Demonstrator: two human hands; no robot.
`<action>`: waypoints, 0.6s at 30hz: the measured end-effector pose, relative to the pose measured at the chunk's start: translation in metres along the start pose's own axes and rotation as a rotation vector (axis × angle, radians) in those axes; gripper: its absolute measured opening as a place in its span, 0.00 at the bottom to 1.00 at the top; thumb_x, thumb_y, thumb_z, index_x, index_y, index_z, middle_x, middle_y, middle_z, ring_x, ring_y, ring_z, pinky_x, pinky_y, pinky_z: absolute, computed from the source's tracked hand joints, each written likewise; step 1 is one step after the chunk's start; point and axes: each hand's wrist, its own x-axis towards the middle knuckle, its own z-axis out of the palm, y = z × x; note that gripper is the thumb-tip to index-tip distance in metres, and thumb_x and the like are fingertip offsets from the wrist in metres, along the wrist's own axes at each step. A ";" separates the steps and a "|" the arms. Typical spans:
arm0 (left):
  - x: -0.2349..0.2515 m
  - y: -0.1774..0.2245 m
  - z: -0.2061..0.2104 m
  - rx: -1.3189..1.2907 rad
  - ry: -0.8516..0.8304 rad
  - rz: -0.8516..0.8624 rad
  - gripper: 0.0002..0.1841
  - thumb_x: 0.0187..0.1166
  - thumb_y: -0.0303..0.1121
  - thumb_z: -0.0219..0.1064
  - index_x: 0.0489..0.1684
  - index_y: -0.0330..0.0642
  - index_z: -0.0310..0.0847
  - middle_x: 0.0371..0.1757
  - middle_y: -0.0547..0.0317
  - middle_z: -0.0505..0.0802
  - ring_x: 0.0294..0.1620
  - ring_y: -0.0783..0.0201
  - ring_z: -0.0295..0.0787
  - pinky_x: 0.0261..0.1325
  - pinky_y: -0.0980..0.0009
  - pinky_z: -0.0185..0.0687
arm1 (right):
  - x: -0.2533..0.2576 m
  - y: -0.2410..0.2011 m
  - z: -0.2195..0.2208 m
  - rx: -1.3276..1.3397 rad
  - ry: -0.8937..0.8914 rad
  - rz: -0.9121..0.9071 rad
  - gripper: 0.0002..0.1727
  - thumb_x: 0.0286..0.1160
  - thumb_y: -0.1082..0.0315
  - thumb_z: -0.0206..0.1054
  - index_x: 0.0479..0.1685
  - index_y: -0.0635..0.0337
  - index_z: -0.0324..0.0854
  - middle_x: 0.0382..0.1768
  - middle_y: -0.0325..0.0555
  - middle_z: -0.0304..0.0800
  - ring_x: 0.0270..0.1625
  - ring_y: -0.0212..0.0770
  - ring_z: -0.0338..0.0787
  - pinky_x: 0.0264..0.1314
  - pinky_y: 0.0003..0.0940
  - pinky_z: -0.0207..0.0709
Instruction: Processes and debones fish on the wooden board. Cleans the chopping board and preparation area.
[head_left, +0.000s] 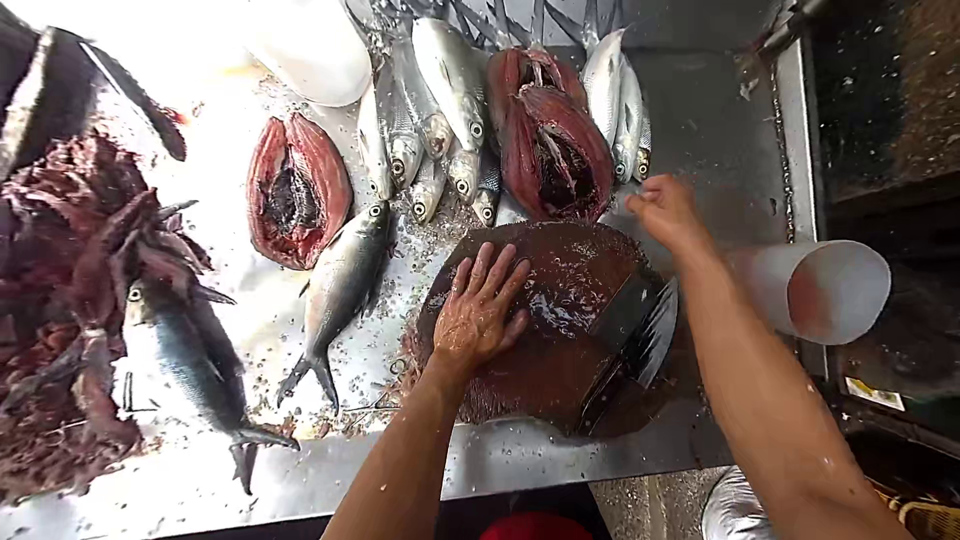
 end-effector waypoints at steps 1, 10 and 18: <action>0.000 0.000 0.000 0.000 0.000 -0.004 0.36 0.83 0.61 0.43 0.93 0.65 0.59 0.97 0.63 0.55 0.98 0.50 0.38 0.94 0.43 0.36 | 0.024 -0.003 0.014 0.052 -0.099 0.083 0.34 0.80 0.56 0.70 0.79 0.69 0.69 0.69 0.68 0.82 0.68 0.63 0.85 0.67 0.63 0.79; 0.001 -0.001 -0.001 -0.029 -0.015 -0.016 0.35 0.82 0.61 0.45 0.92 0.65 0.61 0.96 0.63 0.59 0.98 0.51 0.41 0.94 0.43 0.39 | 0.067 0.004 0.047 0.377 -0.182 0.014 0.22 0.83 0.66 0.68 0.70 0.68 0.74 0.60 0.61 0.85 0.58 0.50 0.90 0.61 0.50 0.86; 0.002 0.001 -0.003 -0.031 -0.029 -0.021 0.36 0.82 0.62 0.45 0.92 0.65 0.60 0.96 0.64 0.59 0.98 0.50 0.41 0.93 0.42 0.40 | 0.066 -0.035 0.001 0.384 -0.163 -0.323 0.14 0.89 0.65 0.58 0.61 0.66 0.77 0.51 0.50 0.88 0.54 0.37 0.90 0.62 0.38 0.84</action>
